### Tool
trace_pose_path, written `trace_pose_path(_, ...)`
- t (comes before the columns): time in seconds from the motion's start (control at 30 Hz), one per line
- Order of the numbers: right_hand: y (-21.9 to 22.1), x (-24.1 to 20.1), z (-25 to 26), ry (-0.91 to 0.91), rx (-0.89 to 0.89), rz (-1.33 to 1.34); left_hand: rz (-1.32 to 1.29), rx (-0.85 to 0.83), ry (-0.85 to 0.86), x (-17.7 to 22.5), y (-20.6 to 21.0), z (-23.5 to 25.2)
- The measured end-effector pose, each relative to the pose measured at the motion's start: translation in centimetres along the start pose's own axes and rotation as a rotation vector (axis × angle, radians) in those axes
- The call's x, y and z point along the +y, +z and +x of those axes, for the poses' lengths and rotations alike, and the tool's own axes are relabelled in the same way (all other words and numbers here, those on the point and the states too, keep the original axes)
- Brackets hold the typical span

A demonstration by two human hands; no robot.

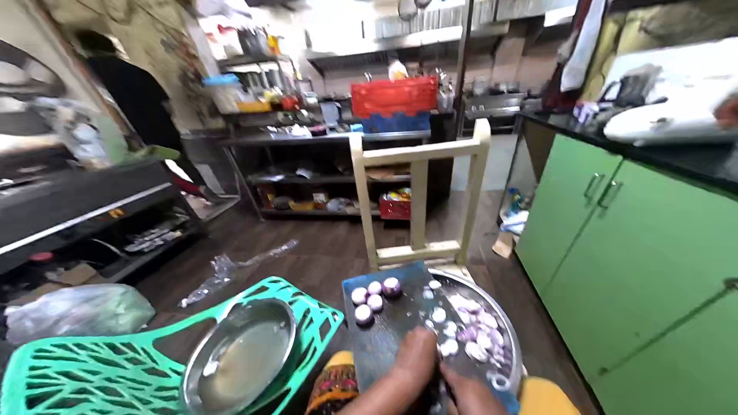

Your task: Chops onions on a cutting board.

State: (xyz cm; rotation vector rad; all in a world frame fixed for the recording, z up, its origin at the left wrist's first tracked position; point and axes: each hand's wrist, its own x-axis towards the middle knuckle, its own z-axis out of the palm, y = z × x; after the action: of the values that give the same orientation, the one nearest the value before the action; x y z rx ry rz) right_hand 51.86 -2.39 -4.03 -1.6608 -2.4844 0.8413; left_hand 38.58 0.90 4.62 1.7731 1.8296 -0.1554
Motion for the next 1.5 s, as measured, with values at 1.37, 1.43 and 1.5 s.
trace_pose_path(1.37, -0.3, 4.6, -2.1, 0.128, 0.028, 0.105, -0.054, 0.208, 0.100, -3.0, 5.6, 6.8)
trace_pose_path(1.43, -0.1, 3.7, -2.4, 0.094, 0.036, 0.069, -0.042, 0.201, 0.106, -2.9, 5.7, 6.6)
trace_pose_path(1.5, 0.1, 2.3, -1.8, 0.076, -0.008, 0.039, -0.008, 0.187, 0.103, -2.7, 5.6, 6.4)
